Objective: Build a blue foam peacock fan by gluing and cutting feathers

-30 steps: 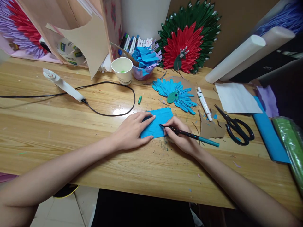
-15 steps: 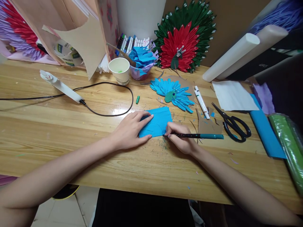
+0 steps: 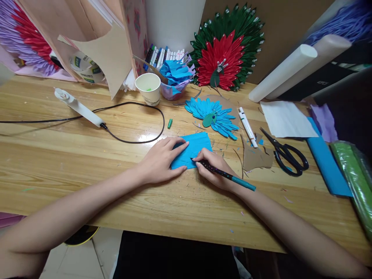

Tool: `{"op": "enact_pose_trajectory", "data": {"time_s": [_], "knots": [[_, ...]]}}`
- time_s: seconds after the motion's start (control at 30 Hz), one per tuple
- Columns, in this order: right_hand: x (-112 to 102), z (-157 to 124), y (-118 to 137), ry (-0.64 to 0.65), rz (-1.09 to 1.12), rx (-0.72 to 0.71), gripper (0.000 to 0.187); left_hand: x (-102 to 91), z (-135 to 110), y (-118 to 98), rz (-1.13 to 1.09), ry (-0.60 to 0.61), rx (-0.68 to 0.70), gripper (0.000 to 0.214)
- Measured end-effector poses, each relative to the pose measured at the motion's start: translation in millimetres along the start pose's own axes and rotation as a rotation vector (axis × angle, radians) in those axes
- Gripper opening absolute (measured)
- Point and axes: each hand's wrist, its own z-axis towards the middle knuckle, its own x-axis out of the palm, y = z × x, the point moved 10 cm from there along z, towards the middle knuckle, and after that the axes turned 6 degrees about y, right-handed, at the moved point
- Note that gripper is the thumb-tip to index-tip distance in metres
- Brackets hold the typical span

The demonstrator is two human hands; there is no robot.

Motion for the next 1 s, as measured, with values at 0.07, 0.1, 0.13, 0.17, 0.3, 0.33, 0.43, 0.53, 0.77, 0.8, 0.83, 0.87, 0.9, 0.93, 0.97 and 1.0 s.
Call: {"op": "enact_pose_trajectory", "data": {"time_s": [0.07,0.1,0.13,0.17,0.3,0.33,0.43,0.53,0.77,0.8,0.83,0.87,0.9,0.93,0.97,1.0], "knots": [[2.9,-0.1,2.5,0.047,0.017,-0.022,0.005,-0.1,0.0,0.1,0.000,-0.001,0.000,0.060],[3.7,-0.1,3.4,0.066,0.026,-0.027,0.005,-0.1,0.1,0.3,0.000,-0.001,-0.001,0.061],[4.5,-0.1,4.4,0.086,0.036,-0.032,0.006,-0.1,0.1,0.5,0.001,-0.001,-0.003,0.061],[5.1,-0.1,5.0,0.105,0.045,-0.036,0.007,0.0,0.2,0.7,0.001,-0.001,-0.003,0.062],[7.9,-2.0,1.7,0.163,0.113,-0.036,0.009,0.4,0.6,1.2,0.003,0.006,-0.006,0.062],[7.5,-2.8,-1.6,0.160,0.157,-0.022,0.008,0.6,0.6,1.4,0.003,0.009,-0.008,0.063],[-1.0,-4.1,-15.0,0.058,0.410,0.036,0.004,1.7,0.1,1.9,0.003,0.016,-0.013,0.063],[-16.0,-1.8,-26.2,-0.102,0.605,0.091,0.005,2.2,-1.1,4.0,0.000,0.006,-0.030,0.066],[-22.7,30.5,-27.3,-0.085,0.449,0.226,0.009,2.3,-2.1,7.1,0.000,-0.022,-0.049,0.073],[-24.0,34.6,-27.5,-0.104,0.424,0.225,0.007,2.3,-2.2,7.1,0.002,-0.021,-0.050,0.074],[-25.5,37.5,-28.3,-0.130,0.401,0.224,0.007,2.2,-2.4,7.3,0.007,-0.021,-0.052,0.074],[-26.8,39.2,-29.7,-0.159,0.374,0.225,0.008,2.1,-2.8,7.7,0.014,-0.019,-0.058,0.075],[-27.1,39.9,-31.4,-0.180,0.346,0.227,0.008,1.9,-3.3,8.2,0.024,-0.018,-0.066,0.075],[-26.9,39.9,-33.0,-0.195,0.322,0.228,0.007,1.8,-3.8,8.7,0.035,-0.016,-0.074,0.075],[-26.6,39.2,-34.7,-0.208,0.302,0.229,0.005,1.8,-4.4,9.1,0.046,-0.014,-0.083,0.075],[-26.5,38.2,-36.0,-0.222,0.283,0.228,0.004,1.9,-4.8,9.5,0.057,-0.010,-0.092,0.075]]}}
